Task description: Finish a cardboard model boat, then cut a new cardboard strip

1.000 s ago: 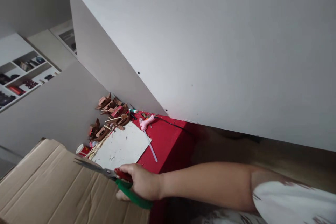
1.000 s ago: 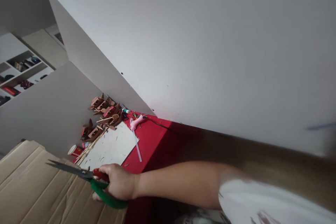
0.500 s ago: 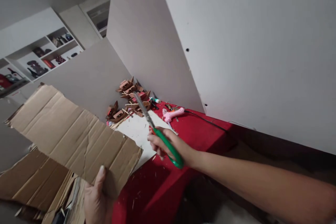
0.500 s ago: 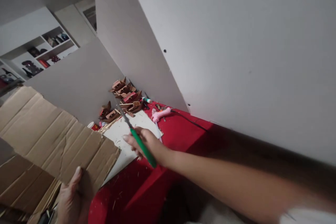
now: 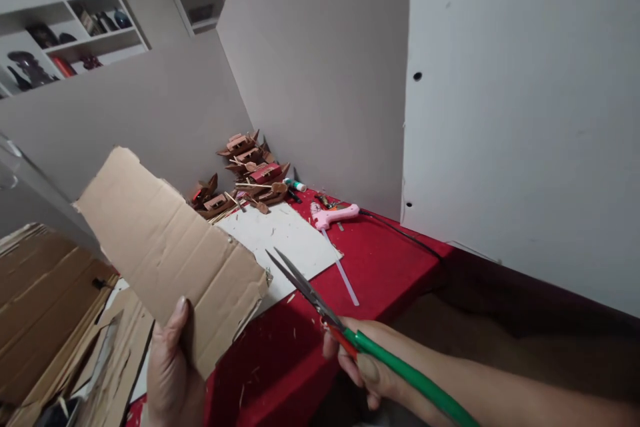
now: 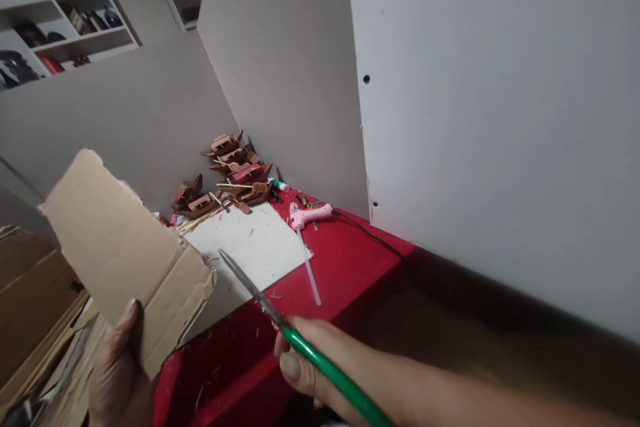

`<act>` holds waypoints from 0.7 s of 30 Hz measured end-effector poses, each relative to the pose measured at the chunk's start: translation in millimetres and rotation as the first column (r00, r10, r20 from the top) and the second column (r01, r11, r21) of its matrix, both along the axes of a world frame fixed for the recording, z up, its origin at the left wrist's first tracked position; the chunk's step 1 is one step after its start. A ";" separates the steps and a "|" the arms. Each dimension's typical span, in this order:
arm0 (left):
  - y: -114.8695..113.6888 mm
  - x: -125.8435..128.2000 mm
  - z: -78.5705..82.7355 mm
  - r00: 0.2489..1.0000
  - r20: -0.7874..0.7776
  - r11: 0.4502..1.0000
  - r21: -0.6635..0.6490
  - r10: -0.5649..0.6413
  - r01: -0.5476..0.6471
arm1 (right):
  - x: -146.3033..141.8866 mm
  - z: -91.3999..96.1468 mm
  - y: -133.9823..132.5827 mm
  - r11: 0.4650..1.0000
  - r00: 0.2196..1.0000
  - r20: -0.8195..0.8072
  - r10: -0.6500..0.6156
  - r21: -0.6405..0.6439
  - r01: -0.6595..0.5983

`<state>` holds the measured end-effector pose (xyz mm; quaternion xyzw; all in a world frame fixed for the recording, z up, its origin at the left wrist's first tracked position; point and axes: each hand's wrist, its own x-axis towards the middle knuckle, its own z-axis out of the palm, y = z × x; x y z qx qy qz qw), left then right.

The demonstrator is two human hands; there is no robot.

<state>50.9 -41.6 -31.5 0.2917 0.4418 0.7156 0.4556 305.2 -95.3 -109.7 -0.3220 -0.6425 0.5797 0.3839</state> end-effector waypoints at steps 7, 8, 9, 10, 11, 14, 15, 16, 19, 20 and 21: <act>-10.5 7.0 4.2 0.999 0.006 0.998 0.022 -0.050 0.050 | 1.9 31.8 -6.0 0.984 0.969 0.247 -0.015 0.177 -0.030; -11.7 7.3 3.7 0.998 0.015 0.998 -0.002 -0.059 0.059 | 1.7 33.0 -6.7 0.980 0.965 0.261 -0.019 0.197 -0.034; -13.1 7.5 3.0 0.997 0.022 0.997 -0.027 -0.068 0.068 | 1.7 34.0 -7.5 0.976 0.961 0.275 -0.025 0.216 -0.036; -14.5 7.9 2.4 0.997 0.022 0.996 -0.042 -0.078 0.078 | 2.0 35.2 -8.5 0.972 0.957 0.288 -0.036 0.234 -0.034; -16.1 8.4 2.1 0.996 0.013 0.995 -0.047 -0.085 0.085 | 2.5 36.9 -9.7 0.967 0.951 0.304 -0.055 0.254 -0.025; -21.9 11.4 3.0 0.997 -0.024 0.997 -0.025 -0.078 0.078 | 5.1 45.2 -14.0 0.948 0.915 0.374 -0.151 0.317 0.027; -24.0 12.6 3.7 0.997 -0.030 0.997 -0.020 -0.072 0.072 | 6.1 48.5 -15.5 0.941 0.901 0.395 -0.178 0.337 0.038; -26.1 13.8 4.3 0.997 -0.033 0.997 -0.018 -0.069 0.069 | 7.1 51.5 -16.9 0.935 0.889 0.415 -0.194 0.352 0.040; -32.0 16.3 5.4 0.998 -0.034 0.998 -0.016 -0.060 0.060 | 9.6 57.0 -20.7 0.932 0.879 0.432 -0.203 0.362 0.037; -33.6 16.7 5.4 0.998 -0.034 0.998 -0.021 -0.057 0.056 | 10.1 57.2 -21.9 0.933 0.881 0.428 -0.204 0.356 0.043; -35.0 17.0 5.1 0.998 -0.033 0.998 -0.027 -0.054 0.053 | 10.5 56.5 -23.2 0.937 0.883 0.422 -0.204 0.347 0.051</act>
